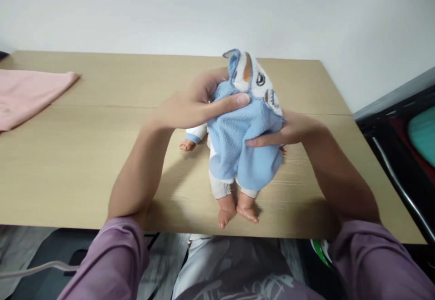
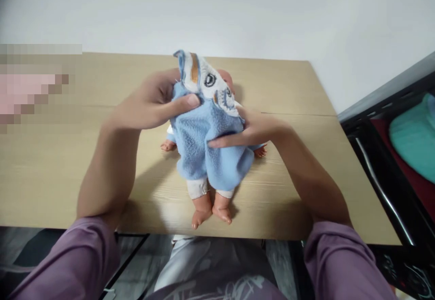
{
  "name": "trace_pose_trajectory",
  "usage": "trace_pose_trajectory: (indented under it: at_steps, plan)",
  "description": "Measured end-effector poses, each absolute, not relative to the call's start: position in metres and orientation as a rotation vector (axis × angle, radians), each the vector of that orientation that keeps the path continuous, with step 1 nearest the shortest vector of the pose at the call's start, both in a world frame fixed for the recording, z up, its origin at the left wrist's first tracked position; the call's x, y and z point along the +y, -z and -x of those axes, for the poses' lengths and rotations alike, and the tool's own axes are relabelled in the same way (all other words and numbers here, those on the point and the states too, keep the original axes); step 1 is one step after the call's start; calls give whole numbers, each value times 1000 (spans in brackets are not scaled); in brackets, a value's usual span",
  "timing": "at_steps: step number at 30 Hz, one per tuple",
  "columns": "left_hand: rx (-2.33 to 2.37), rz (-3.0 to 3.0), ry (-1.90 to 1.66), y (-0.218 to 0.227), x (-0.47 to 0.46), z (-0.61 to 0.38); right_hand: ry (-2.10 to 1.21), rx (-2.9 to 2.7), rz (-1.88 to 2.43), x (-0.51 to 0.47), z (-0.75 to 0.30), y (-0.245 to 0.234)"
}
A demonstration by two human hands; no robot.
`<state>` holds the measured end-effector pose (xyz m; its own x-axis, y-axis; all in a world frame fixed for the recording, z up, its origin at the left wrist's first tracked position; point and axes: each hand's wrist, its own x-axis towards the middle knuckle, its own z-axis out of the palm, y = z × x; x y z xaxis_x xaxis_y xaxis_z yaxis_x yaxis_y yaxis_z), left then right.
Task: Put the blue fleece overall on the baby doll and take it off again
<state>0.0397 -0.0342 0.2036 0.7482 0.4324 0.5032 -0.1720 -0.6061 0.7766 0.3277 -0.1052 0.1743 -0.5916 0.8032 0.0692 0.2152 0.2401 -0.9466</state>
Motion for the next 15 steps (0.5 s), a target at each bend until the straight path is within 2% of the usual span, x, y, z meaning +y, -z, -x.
trace_pose_trajectory:
  at_steps: [5, 9, 15]
  plan:
    - [232, -1994, -593, -211, -22, -22, -1152, -1668, 947, -116, -327, -181]
    - [270, -1876, -759, -199, -10, -26, -1204, -1604, 971, -122, -327, -184]
    - [216, -1938, -984, -191, -18, -42, -1461, -2117, 735, -116, -326, -197]
